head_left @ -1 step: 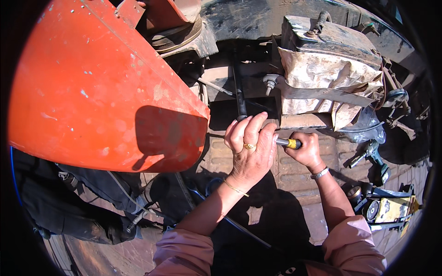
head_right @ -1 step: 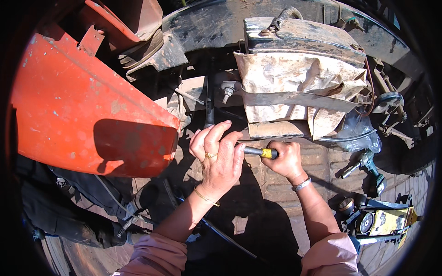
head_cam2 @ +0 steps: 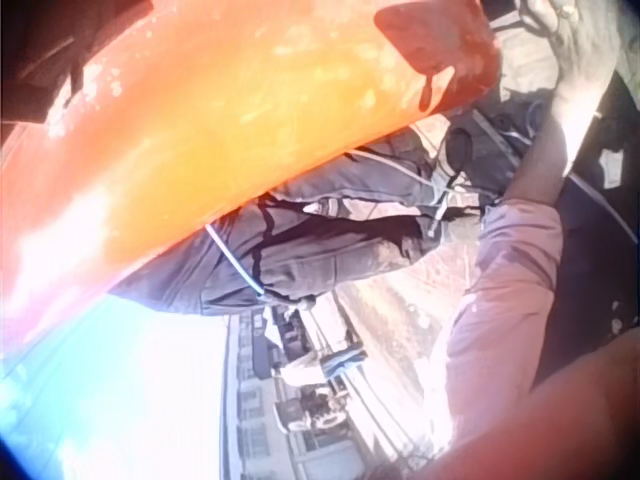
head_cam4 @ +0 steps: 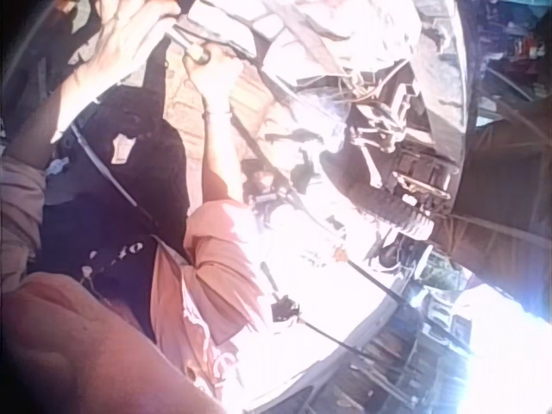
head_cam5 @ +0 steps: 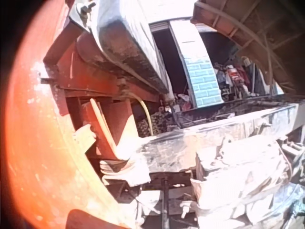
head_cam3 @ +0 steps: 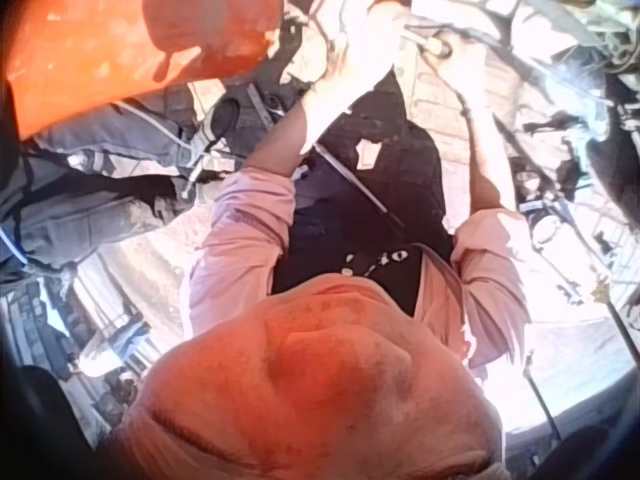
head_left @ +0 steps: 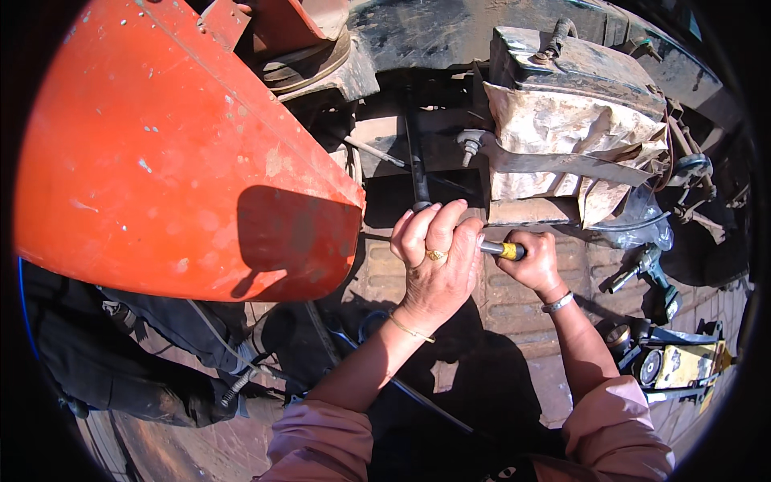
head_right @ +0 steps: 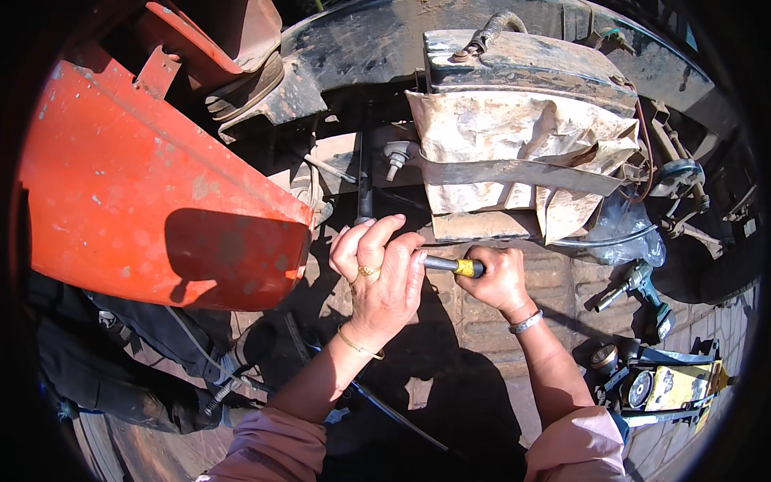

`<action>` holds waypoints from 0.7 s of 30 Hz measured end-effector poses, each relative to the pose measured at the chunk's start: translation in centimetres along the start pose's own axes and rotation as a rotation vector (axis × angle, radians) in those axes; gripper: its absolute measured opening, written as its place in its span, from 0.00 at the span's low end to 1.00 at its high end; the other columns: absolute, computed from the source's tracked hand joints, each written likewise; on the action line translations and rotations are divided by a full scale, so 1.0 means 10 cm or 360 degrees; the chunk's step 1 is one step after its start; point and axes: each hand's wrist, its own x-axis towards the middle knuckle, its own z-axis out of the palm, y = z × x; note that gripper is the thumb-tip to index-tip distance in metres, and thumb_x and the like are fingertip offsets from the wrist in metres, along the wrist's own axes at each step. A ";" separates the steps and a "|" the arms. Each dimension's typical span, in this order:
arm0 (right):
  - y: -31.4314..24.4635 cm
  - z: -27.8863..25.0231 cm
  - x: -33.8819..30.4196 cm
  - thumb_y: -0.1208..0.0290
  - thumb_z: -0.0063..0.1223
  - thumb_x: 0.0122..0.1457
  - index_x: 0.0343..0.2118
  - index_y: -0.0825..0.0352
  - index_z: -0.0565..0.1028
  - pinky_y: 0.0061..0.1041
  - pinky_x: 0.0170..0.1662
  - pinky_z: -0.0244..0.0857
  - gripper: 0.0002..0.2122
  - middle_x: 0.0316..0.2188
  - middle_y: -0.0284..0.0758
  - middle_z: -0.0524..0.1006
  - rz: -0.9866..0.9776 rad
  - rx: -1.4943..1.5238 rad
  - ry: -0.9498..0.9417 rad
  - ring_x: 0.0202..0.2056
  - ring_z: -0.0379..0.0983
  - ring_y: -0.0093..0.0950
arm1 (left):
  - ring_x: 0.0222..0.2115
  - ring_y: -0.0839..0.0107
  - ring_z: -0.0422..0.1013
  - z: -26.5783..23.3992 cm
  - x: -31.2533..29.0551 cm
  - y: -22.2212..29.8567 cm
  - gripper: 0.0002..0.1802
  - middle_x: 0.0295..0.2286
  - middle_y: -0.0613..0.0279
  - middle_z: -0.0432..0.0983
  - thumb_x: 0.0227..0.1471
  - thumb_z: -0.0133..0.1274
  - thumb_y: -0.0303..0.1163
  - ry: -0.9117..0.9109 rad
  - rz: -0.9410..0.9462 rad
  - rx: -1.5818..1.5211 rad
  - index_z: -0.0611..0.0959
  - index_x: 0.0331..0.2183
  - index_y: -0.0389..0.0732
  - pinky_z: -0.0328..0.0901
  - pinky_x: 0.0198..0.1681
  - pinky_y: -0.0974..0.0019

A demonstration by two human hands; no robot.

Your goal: The person uses a ratchet wrench to loosen and remove bolts from a red vehicle part, then reaches into the engine bay to adjust components. The person also handles a brown plastic container near the wheel well.

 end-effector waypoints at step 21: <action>-0.01 0.02 -0.01 0.73 0.65 0.35 0.19 0.67 0.75 0.29 0.27 0.69 0.09 0.19 0.38 0.77 -0.0063 -0.0027 0.0073 0.20 0.75 0.37 | 0.49 0.60 0.57 -0.05 0.01 -0.03 0.07 0.40 0.66 0.67 0.44 0.58 0.30 -0.0129 0.0110 0.0046 0.77 0.29 0.48 0.50 0.55 0.50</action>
